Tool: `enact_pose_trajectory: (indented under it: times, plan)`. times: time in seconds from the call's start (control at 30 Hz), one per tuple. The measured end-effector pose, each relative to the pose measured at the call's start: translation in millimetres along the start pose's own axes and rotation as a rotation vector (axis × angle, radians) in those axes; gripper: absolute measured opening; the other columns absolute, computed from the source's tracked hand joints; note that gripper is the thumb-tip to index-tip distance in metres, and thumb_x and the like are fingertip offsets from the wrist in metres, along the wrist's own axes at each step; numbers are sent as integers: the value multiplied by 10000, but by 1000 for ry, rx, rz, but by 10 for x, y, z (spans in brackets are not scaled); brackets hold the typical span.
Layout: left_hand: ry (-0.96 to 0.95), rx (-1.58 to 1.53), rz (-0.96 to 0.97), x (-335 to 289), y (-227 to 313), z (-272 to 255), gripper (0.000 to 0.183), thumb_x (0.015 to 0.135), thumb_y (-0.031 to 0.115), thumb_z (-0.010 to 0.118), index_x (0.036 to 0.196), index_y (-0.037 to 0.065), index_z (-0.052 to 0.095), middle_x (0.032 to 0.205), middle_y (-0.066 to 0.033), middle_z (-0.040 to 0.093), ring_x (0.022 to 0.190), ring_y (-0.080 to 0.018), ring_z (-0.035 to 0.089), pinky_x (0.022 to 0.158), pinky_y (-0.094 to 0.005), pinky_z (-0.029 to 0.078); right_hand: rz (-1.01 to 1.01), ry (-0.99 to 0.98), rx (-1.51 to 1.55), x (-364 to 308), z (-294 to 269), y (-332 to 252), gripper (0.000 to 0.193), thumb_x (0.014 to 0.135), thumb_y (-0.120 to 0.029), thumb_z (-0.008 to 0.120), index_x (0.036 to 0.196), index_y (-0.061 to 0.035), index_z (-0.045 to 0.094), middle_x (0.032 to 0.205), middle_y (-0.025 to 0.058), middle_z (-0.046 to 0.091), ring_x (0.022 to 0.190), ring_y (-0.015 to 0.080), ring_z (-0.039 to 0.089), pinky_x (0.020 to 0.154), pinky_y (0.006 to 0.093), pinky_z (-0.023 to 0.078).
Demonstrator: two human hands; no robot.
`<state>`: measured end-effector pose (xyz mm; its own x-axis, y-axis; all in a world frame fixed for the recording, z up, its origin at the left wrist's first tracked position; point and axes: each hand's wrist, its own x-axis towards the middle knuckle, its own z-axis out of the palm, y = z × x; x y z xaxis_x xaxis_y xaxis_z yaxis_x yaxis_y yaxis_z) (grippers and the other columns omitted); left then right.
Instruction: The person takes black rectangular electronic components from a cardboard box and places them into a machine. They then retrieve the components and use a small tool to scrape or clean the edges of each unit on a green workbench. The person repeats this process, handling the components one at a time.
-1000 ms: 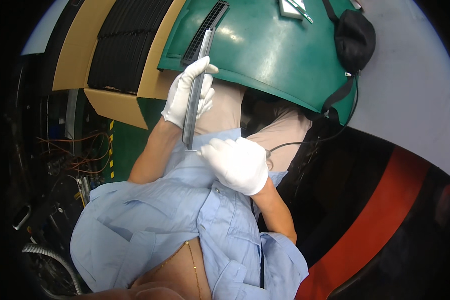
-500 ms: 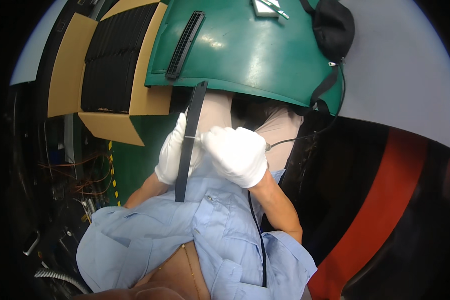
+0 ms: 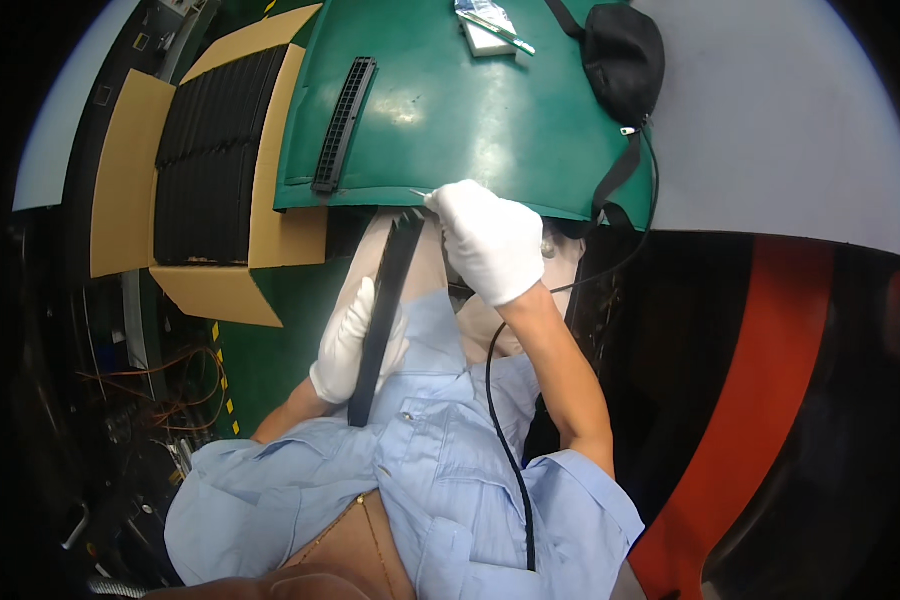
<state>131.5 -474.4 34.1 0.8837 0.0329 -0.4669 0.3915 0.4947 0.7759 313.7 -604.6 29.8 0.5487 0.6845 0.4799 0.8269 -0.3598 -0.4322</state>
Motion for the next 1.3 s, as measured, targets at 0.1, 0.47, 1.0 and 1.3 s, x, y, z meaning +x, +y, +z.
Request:
enact_pose_trajectory:
  times: [0.1,0.47,1.0,1.3]
  plan:
    - [-50,228,181,199,-1,-245,500,1093,490,380,972,33,544,870,-80,568,767,-150,532,639,-294,431,571,-93,621,37,-25,29,157,957,-136,680,1090,-53,688,842,26,668,694,135,632,645,280,512]
    - [310,251,403,451,219,4,642,1115,504,281,962,26,682,772,13,605,713,-57,532,690,-223,436,367,-292,680,-84,-98,-618,418,940,-318,703,1234,-32,619,1020,162,705,891,310,718,816,366,563]
    - [235,262,228,360,110,95,724,1104,547,222,640,78,519,522,4,469,426,-65,427,439,-242,334,-251,-247,57,-263,-388,-332,293,699,-57,774,971,-123,689,845,15,690,664,202,654,567,330,493]
    - [139,247,287,344,90,93,714,1116,511,247,662,48,545,528,14,429,449,-64,379,464,-266,319,-213,-245,237,-361,-473,-304,260,723,-122,813,954,-120,695,880,25,717,706,213,687,602,318,519]
